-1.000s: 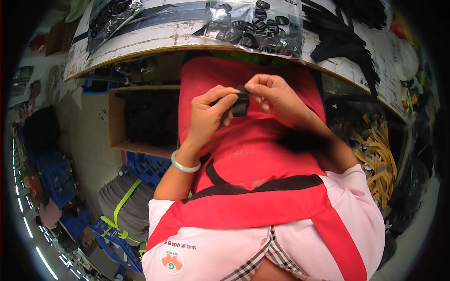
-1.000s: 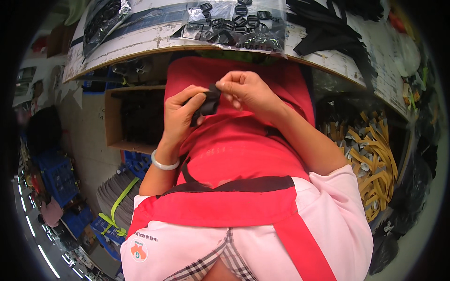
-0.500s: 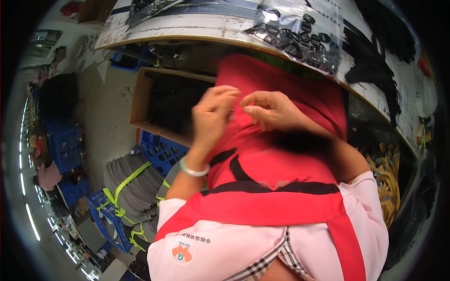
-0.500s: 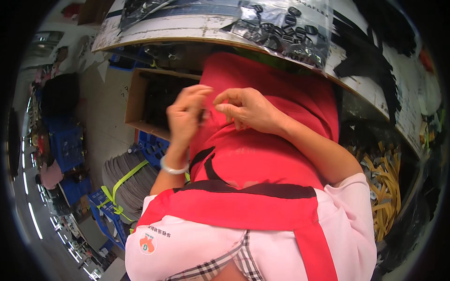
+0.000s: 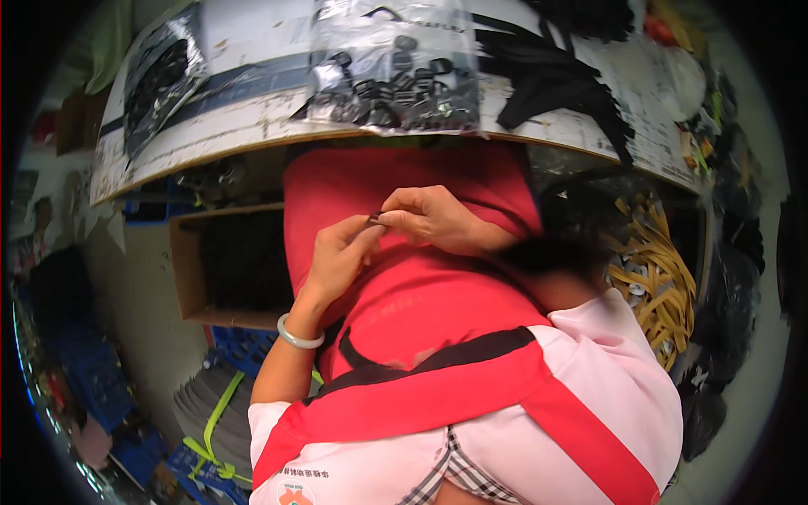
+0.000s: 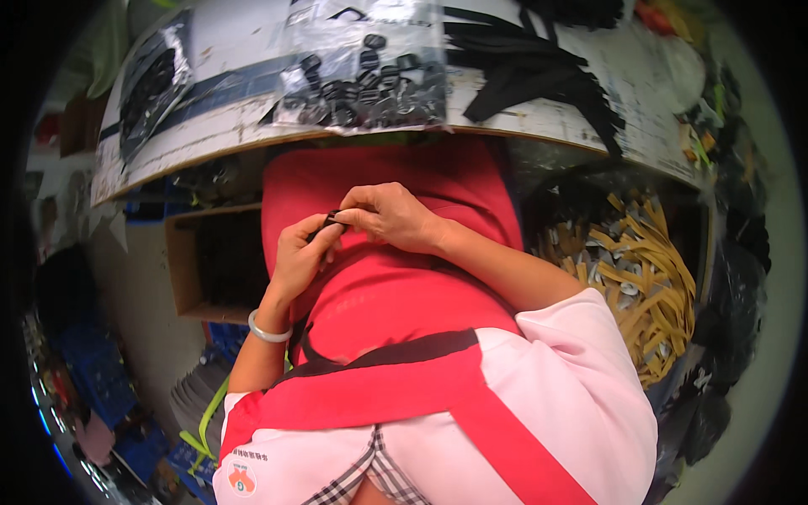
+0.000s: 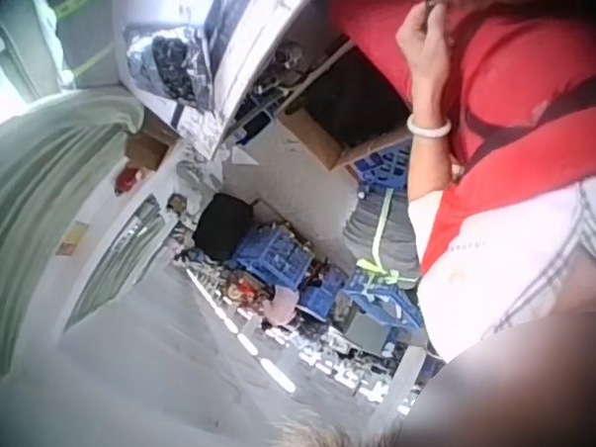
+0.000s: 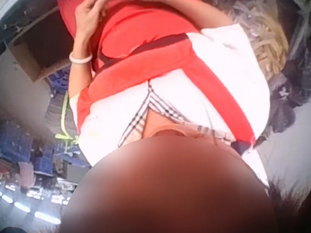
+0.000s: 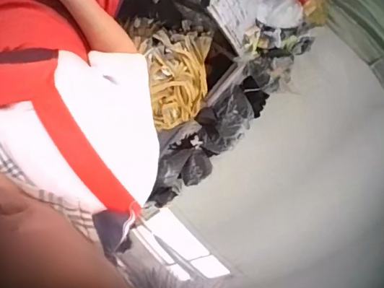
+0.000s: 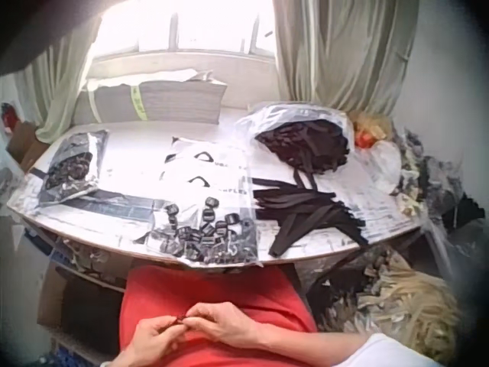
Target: Threading black straps through plastic buckles and organizing them on a workbench.
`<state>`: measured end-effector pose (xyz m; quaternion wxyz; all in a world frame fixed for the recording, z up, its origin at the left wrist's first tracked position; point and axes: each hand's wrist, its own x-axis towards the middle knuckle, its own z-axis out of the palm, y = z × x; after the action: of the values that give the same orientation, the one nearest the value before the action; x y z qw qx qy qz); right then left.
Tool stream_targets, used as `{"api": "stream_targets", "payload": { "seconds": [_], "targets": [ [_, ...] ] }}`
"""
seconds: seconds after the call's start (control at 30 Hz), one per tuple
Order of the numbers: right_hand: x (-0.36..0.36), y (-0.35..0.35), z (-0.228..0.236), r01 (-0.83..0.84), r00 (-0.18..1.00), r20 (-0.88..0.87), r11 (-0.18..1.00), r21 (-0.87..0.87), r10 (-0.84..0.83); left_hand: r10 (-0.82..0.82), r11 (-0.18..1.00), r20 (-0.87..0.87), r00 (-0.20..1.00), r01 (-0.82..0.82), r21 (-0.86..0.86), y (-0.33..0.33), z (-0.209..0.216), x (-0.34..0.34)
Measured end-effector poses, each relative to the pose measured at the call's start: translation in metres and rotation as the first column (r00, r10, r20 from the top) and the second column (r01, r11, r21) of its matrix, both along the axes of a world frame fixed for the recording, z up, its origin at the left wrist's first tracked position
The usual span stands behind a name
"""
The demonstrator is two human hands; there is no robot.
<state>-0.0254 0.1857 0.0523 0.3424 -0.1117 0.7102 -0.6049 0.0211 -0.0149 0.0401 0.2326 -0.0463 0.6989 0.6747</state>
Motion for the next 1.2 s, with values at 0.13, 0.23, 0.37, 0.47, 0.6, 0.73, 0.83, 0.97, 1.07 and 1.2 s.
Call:
{"api": "stream_targets", "payload": {
  "seconds": [0.13, 0.23, 0.37, 0.47, 0.6, 0.73, 0.83, 0.97, 1.07, 1.2],
  "targets": [
    [-0.013, 0.065, -0.002, 0.389, 0.515, -0.851, 0.914, 0.119, -0.108, 0.098, 0.942, 0.096, 0.991, -0.123, 0.312, -0.002, -0.014, -0.003],
    [-0.039, 0.126, 0.002, 0.704, 0.304, -0.953, 0.675, 0.220, -0.007, 0.108, 0.897, 0.189, 0.976, -0.178, 0.404, -0.003, -0.015, -0.006],
    [-0.061, 0.166, -0.024, 0.692, 0.240, -0.967, 0.683, 0.233, 0.087, 0.049, 0.911, 0.231, 0.972, -0.139, 0.389, 0.003, -0.012, -0.014],
    [-0.068, 0.163, -0.024, 0.706, 0.192, -0.981, 0.695, 0.135, -0.003, 0.088, 0.899, 0.242, 0.966, -0.181, 0.398, 0.014, -0.008, -0.015],
    [-0.060, 0.146, 0.021, 0.736, -0.008, -0.999, 0.676, -0.041, -0.052, 0.120, 0.907, 0.197, 0.973, -0.189, 0.377, 0.022, -0.006, -0.015],
    [-0.006, 0.080, 0.087, 0.564, 0.271, -0.933, 0.825, -0.047, -0.238, 0.168, 0.908, 0.130, 0.977, -0.205, 0.366, 0.029, 0.008, -0.010],
    [0.017, 0.046, 0.086, 0.295, 0.879, -0.397, 0.955, 0.018, -0.264, 0.182, 0.924, 0.011, 0.983, -0.175, 0.339, 0.040, 0.014, -0.016],
    [0.015, 0.031, 0.044, 0.281, 0.947, 0.191, 0.955, -0.096, -0.260, 0.200, 0.948, -0.128, 0.971, -0.159, 0.277, 0.044, 0.024, -0.014],
    [0.012, 0.026, 0.034, 0.355, 0.904, 0.312, 0.919, -0.173, -0.291, 0.205, 0.976, -0.312, 0.928, -0.172, 0.132, 0.042, 0.011, -0.010],
    [0.014, 0.018, 0.026, 0.410, 0.878, 0.353, 0.889, -0.203, -0.324, 0.156, 0.982, -0.555, 0.817, -0.191, -0.006, 0.041, 0.006, -0.012]
  ]
}}
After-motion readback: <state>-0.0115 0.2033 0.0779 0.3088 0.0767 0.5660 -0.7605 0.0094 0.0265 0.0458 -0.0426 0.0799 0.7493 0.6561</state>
